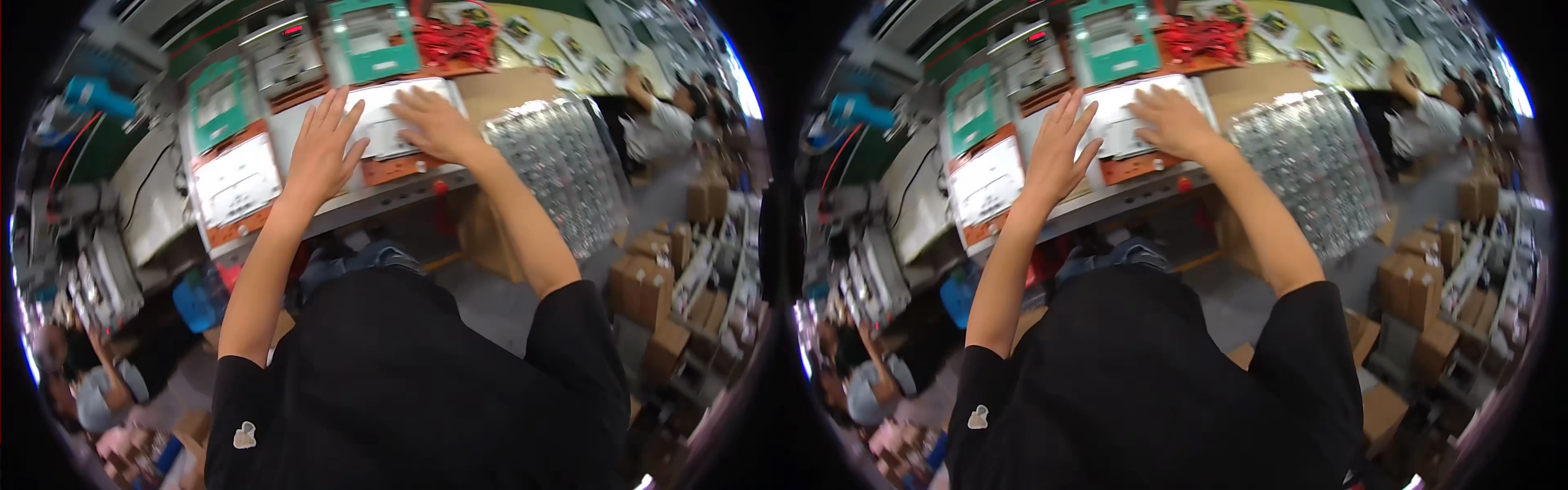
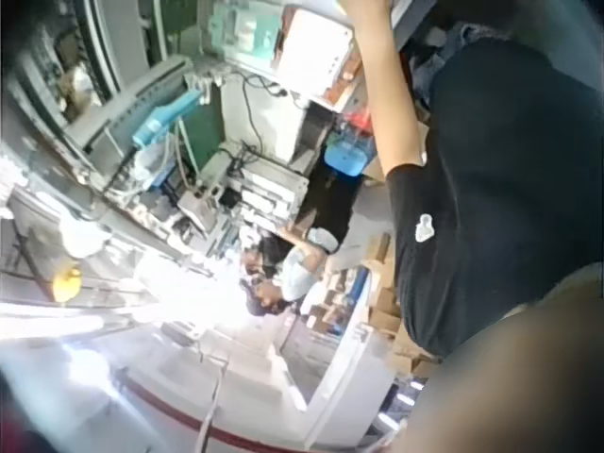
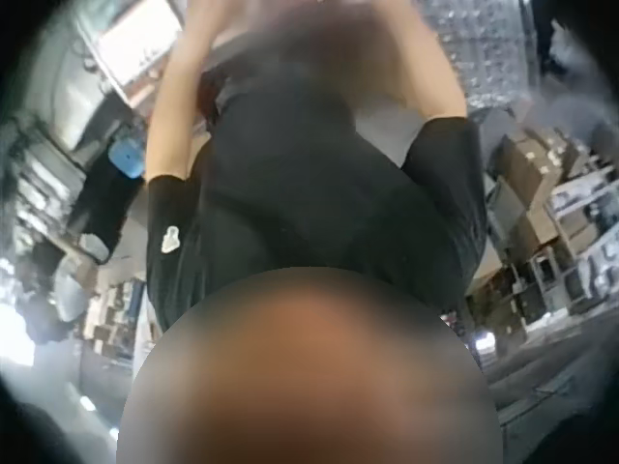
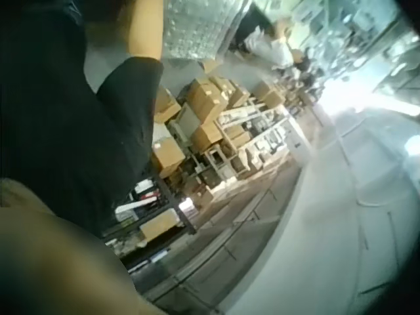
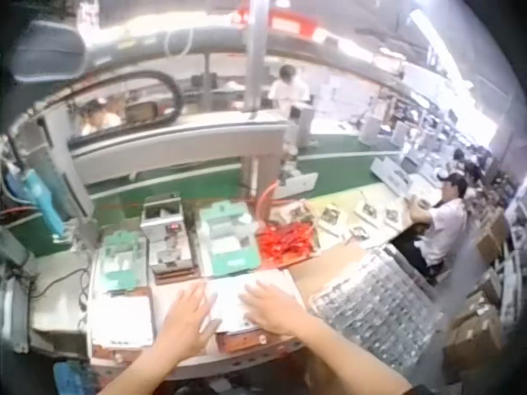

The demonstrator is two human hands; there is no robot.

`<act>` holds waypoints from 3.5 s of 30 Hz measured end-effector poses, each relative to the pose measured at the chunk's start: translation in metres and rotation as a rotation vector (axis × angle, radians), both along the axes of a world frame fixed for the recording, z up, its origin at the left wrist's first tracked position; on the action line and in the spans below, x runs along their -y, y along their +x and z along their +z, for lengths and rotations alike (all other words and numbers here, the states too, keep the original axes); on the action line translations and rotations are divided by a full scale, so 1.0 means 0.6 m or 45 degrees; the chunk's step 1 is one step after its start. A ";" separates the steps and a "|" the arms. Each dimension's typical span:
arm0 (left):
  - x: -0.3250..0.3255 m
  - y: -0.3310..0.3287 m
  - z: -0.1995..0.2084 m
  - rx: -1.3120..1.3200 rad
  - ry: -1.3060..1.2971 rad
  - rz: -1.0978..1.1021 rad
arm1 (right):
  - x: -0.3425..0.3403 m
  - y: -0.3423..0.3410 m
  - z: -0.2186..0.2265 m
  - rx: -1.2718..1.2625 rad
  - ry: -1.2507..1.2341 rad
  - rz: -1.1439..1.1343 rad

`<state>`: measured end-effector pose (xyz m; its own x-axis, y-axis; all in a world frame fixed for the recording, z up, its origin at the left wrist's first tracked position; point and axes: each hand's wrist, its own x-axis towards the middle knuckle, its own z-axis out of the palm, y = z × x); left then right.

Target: The worker is testing and assembling printed circuit boards at a factory workstation.

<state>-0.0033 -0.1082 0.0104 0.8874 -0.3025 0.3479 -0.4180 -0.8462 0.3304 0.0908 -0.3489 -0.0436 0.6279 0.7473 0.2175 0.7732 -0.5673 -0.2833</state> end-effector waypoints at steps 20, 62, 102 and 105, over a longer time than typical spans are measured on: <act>0.028 0.101 -0.068 -0.095 0.221 -0.214 | 0.258 -0.402 0.059 0.129 -0.112 -1.452; 0.153 -0.219 0.004 -1.308 0.587 -1.527 | 0.228 -1.358 -0.274 0.095 0.022 -3.412; 0.166 -0.121 0.242 -0.915 -0.948 -0.599 | 0.340 -0.130 0.413 -0.437 -0.572 -0.020; 0.179 -0.114 0.243 -0.834 -1.039 -0.491 | 0.346 -0.111 0.433 -0.381 -0.326 0.030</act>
